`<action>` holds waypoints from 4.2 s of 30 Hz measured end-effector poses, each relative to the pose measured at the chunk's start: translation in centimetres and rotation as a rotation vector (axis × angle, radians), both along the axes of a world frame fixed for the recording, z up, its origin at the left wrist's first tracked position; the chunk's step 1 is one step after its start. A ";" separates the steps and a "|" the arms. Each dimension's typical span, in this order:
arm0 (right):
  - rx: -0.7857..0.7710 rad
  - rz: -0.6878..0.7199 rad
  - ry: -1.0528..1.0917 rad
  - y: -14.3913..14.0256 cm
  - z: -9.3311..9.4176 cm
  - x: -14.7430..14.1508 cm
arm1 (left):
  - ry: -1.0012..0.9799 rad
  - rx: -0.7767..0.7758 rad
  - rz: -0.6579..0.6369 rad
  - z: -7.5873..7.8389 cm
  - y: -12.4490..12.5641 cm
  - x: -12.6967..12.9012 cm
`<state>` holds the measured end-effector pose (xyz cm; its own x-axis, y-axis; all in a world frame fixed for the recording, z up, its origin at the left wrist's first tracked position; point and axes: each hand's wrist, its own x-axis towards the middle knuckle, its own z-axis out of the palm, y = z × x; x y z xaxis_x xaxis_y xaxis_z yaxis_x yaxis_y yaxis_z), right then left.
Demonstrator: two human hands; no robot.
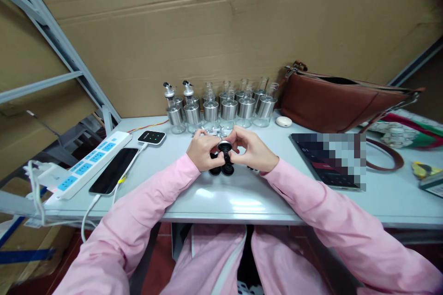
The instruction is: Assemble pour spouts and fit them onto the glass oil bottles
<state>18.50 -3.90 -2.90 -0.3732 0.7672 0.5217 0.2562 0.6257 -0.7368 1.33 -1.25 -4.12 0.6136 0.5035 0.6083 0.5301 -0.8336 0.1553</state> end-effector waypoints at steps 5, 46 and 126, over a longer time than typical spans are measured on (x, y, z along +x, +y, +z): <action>-0.025 0.012 0.007 -0.1 0.1 0.0 | 0.002 0.021 0.004 0.1 -0.1 0.0; 0.073 -0.317 -0.945 2.4 -1.6 3.1 | -0.005 0.249 0.182 -0.9 0.9 -0.2; -0.971 0.274 0.534 1.3 -0.1 1.1 | -0.026 -0.015 -0.125 -1.1 0.0 0.4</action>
